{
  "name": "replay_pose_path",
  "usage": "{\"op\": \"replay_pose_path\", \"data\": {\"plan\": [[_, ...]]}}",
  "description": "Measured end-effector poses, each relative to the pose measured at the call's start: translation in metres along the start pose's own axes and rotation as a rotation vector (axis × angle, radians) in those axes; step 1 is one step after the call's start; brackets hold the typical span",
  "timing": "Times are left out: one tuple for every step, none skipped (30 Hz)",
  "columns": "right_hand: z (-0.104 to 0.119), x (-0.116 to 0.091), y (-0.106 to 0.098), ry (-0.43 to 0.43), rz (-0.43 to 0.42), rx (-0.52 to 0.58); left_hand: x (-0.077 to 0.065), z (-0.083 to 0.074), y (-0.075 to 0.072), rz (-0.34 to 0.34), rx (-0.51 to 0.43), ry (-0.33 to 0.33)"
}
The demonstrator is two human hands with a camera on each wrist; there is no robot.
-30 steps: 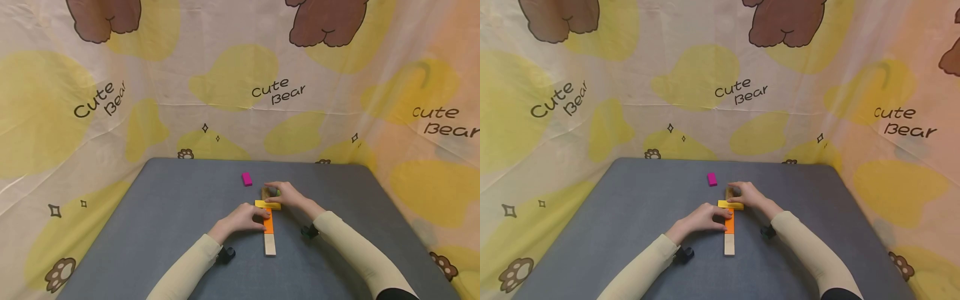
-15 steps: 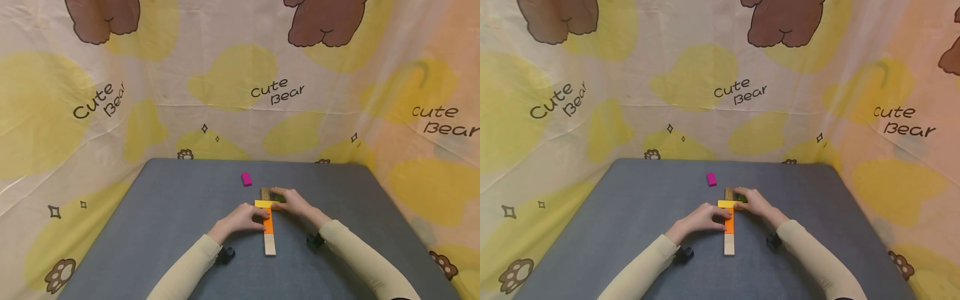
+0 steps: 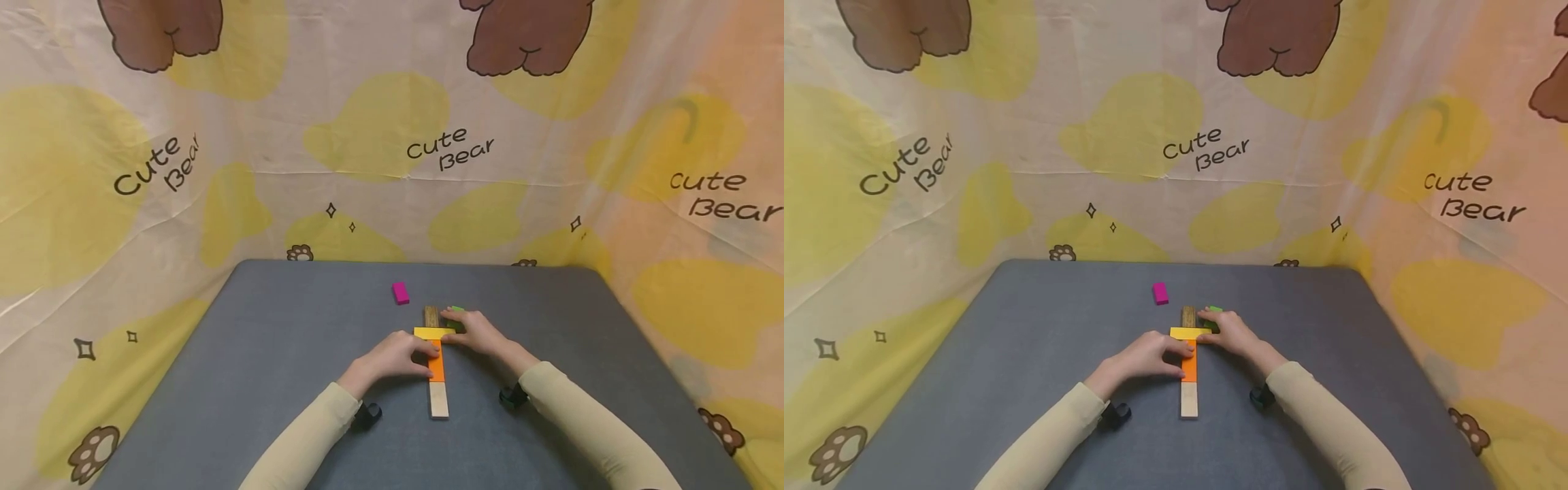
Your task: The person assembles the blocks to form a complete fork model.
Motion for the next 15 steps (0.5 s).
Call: {"op": "replay_pose_path", "data": {"plan": [[0.0,0.0,0.0,0.002,0.0,-0.001,0.001,-0.001,-0.001,0.0,0.014,0.004],[-0.001,0.0,0.0,0.002,-0.001,-0.002,0.001,-0.002,-0.001,0.0,0.03,0.009],[-0.001,0.0,0.0,0.003,-0.003,-0.004,0.002,-0.003,-0.002,-0.002,0.045,0.013],[-0.001,0.0,0.0,0.004,-0.004,-0.006,0.002,-0.004,-0.003,-0.006,0.057,0.021],[-0.002,0.0,0.001,0.006,-0.007,-0.008,0.003,-0.005,-0.004,-0.014,0.066,0.03],[-0.002,0.0,0.001,0.007,-0.008,-0.007,0.003,-0.006,-0.005,-0.028,0.069,0.035],[-0.002,0.0,0.001,0.009,-0.009,-0.005,0.003,-0.006,-0.007,-0.05,0.07,0.036],[-0.003,0.0,0.001,0.009,-0.01,-0.003,0.004,-0.006,-0.01,-0.077,0.073,0.036],[-0.003,0.0,0.001,0.006,-0.011,-0.002,0.004,-0.005,-0.012,-0.11,0.071,0.028],[-0.003,0.0,0.001,0.005,-0.011,-0.004,0.004,-0.002,-0.016,-0.149,0.066,0.014],[-0.002,0.0,0.001,0.003,-0.01,-0.001,0.004,0.002,-0.019,-0.188,0.056,-0.008],[-0.002,0.0,0.002,0.001,-0.009,0.002,0.004,0.007,-0.023,-0.228,0.047,-0.037],[-0.002,0.0,0.002,-0.002,-0.007,0.001,0.003,0.013,-0.027,-0.267,0.036,-0.07],[-0.001,0.0,0.002,-0.003,-0.004,0.001,0.003,0.019,-0.031,-0.298,0.028,-0.102],[0.0,0.0,0.002,-0.004,-0.002,0.0,0.002,0.026,-0.033,-0.328,0.014,-0.134]]}}
Point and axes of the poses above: each hand's wrist, its own x-axis towards the middle knuckle, its own y-axis out of the palm, z = x × y, the point moved 7 cm from there along x, towards the middle knuckle, and after that the axes turned 7 degrees about y, right-handed, at the moved point
